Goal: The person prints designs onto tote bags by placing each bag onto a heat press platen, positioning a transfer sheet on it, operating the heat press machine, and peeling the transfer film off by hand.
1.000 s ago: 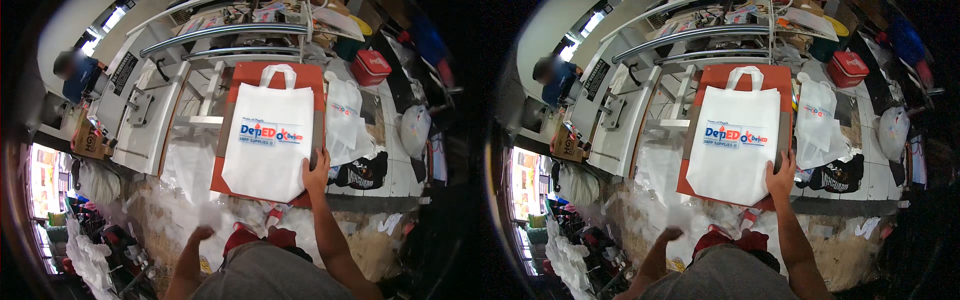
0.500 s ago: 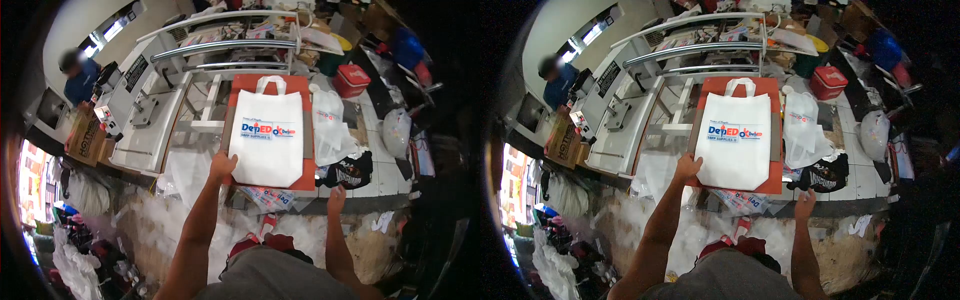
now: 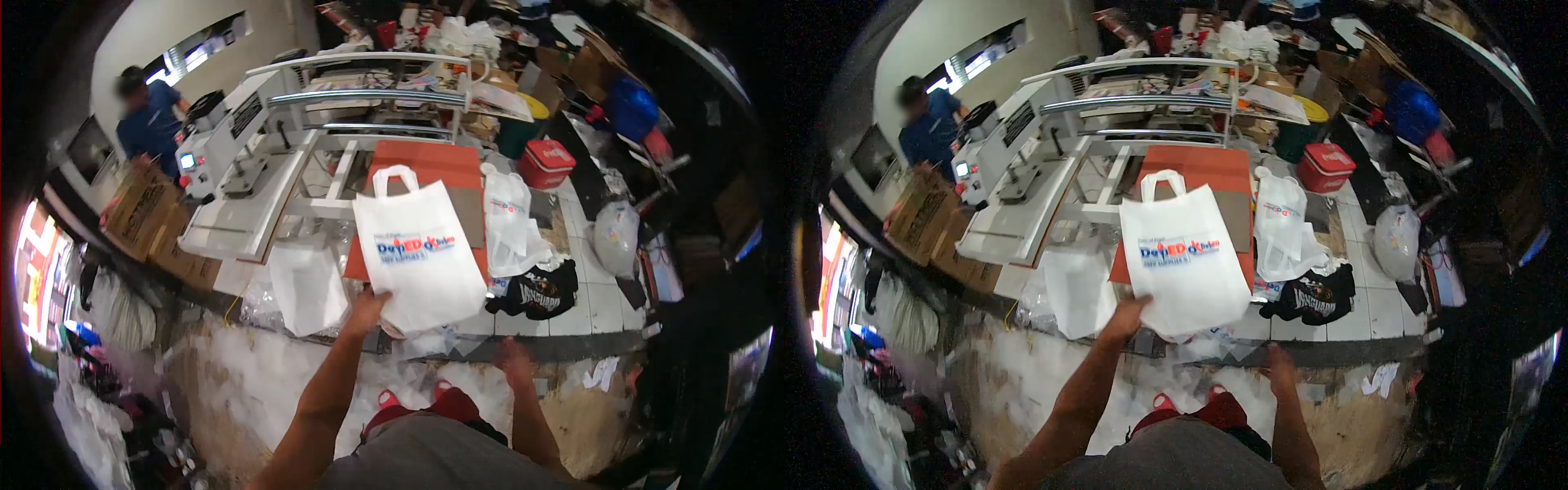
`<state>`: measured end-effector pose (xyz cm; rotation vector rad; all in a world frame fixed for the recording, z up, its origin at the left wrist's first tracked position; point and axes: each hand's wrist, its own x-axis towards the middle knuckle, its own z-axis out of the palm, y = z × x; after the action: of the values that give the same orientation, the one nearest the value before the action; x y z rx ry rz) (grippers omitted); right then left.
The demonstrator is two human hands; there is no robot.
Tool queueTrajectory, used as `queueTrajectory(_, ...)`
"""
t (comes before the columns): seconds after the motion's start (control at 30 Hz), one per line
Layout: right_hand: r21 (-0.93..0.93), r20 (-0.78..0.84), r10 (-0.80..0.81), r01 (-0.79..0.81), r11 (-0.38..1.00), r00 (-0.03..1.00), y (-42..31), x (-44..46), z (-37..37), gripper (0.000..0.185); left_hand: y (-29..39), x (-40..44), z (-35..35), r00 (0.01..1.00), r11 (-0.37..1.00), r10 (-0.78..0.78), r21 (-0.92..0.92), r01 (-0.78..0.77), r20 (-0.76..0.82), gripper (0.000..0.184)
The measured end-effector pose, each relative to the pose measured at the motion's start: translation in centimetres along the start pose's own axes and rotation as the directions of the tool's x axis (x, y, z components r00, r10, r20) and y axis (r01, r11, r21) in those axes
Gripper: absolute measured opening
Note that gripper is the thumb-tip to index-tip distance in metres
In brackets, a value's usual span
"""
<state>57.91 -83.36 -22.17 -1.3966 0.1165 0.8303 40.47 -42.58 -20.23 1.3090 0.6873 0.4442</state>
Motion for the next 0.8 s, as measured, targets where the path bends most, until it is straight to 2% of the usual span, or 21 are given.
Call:
queueTrajectory(0.03, 0.117, 0.154, 0.126, -0.145, 0.982, 0.98, -1.8, 0.3, 1.7, 0.049, 2.5, -5.4, 0.5, 0.983, 0.983, -0.183, 0.033, 0.183, -0.005, 0.046)
queueTrajectory(0.07, 0.085, 0.191, 0.143, -0.162, 0.983, 0.971, -2.8, 0.0, 4.0, 0.049, 4.0, -10.8, 1.6, 0.985, 0.987, -0.163, -0.015, 0.162, -0.06, 0.045)
queueTrajectory(0.1, 0.137, 0.318, 0.223, -0.278, 0.951, 0.922, -3.6, -0.4, 6.6, 0.048, 2.8, -14.4, 1.6, 0.964, 0.972, -0.228, 0.016, 0.233, -0.136, 0.043)
queueTrajectory(0.13, 0.157, 0.447, 0.302, -0.406, 0.901, 0.842, -4.0, -0.3, 8.5, 0.046, -0.7, -17.7, 0.7, 0.962, 0.967, -0.247, -0.093, 0.238, -0.112, 0.042)
queueTrajectory(0.17, 0.073, 0.497, 0.344, -0.433, 0.898, 0.797, -2.9, 0.2, 9.2, 0.046, -1.9, -21.6, 1.1, 0.933, 0.944, -0.298, -0.21, 0.256, -0.202, 0.042)
queueTrajectory(0.23, -0.371, 0.692, 0.324, -0.067, 0.926, 0.645, 0.2, 0.8, 10.6, 0.057, -5.6, -28.6, 0.4, 0.879, 0.918, -0.322, -0.342, 0.2, -0.352, 0.043)
queueTrajectory(0.27, -0.459, 0.733, 0.416, -0.059, 0.887, 0.538, 1.0, 0.2, 11.8, 0.057, -7.3, -33.4, 0.9, 0.841, 0.889, -0.357, -0.424, 0.172, -0.406, 0.044)
queueTrajectory(0.3, -0.545, 0.709, 0.482, -0.033, 0.838, 0.515, 0.8, -1.5, 13.0, 0.059, -4.5, -37.0, 2.4, 0.775, 0.888, -0.4, -0.415, 0.197, -0.489, 0.047)
queueTrajectory(0.33, -0.623, 0.684, 0.542, 0.005, 0.782, 0.487, 1.3, -3.8, 14.6, 0.062, -5.0, -41.1, 3.3, 0.683, 0.876, -0.415, -0.466, 0.122, -0.601, 0.047)
queueTrajectory(0.37, -0.682, 0.695, 0.621, 0.058, 0.729, 0.362, 2.4, -6.2, 15.8, 0.062, -5.9, -45.2, 4.4, 0.59, 0.883, -0.432, -0.454, 0.12, -0.682, 0.051)
queueTrajectory(0.43, -0.459, 0.863, 0.358, 0.259, 0.85, 0.356, 4.9, -10.4, 17.5, 0.059, -6.0, -52.1, 8.5, 0.345, 0.89, -0.449, -0.448, 0.086, -0.825, 0.063)
queueTrajectory(0.47, -0.485, 0.872, 0.432, 0.287, 0.826, 0.23, 6.5, -11.5, 18.5, 0.059, -5.4, -55.2, 11.0, 0.226, 0.881, -0.462, -0.473, 0.005, -0.858, 0.063)
queueTrajectory(0.53, -0.386, 0.895, 0.446, 0.49, 0.782, -0.006, 6.7, -13.2, 19.8, 0.053, -3.5, -59.7, 17.0, 0.16, 0.916, -0.357, -0.378, -0.13, -0.92, 0.067)
queueTrajectory(0.57, -0.486, 0.814, 0.576, 0.464, 0.741, -0.067, 6.2, -17.0, 20.7, 0.051, -2.6, -62.5, 19.7, 0.064, 0.918, -0.351, -0.357, -0.17, -0.934, 0.053)
queueTrajectory(0.6, -0.575, 0.723, 0.681, 0.446, 0.686, -0.116, 5.6, -21.2, 21.7, 0.049, -2.9, -65.3, 21.9, -0.014, 0.911, -0.368, -0.357, -0.205, -0.93, 0.053)
queueTrajectory(0.63, -0.549, 0.68, 0.71, 0.515, 0.658, -0.183, 7.0, -23.9, 22.9, 0.042, -3.3, -68.2, 23.7, -0.045, 0.904, -0.35, -0.325, -0.277, -0.936, 0.044)
queueTrajectory(0.67, -0.498, 0.683, 0.671, 0.489, 0.716, -0.289, 7.5, -28.3, 22.8, 0.033, -4.0, -71.2, 25.6, -0.072, 0.896, -0.327, -0.285, -0.341, -0.942, 0.037)
queueTrajectory(0.7, -0.559, 0.607, 0.713, 0.449, 0.698, -0.353, 8.1, -32.8, 23.5, 0.03, -2.9, -74.1, 27.4, -0.188, 0.91, -0.294, -0.214, -0.355, -0.937, 0.027)
queueTrajectory(0.73, -0.62, 0.526, 0.744, 0.413, 0.667, -0.411, 9.3, -37.4, 24.0, 0.028, -4.2, -77.5, 28.3, -0.287, 0.96, -0.186, -0.112, -0.255, -0.94, 0.029)
queueTrajectory(0.77, -0.604, 0.484, 0.728, 0.416, 0.68, -0.486, 10.8, -41.9, 23.4, 0.029, -2.4, -80.9, 30.7, -0.344, 0.921, -0.247, -0.109, -0.373, -0.906, 0.029)
queueTrajectory(0.8, -0.592, 0.433, 0.715, 0.424, 0.685, -0.549, 12.4, -46.9, 23.0, 0.029, -2.3, -84.6, 32.1, -0.434, 0.929, -0.212, -0.044, -0.367, -0.876, 0.033)
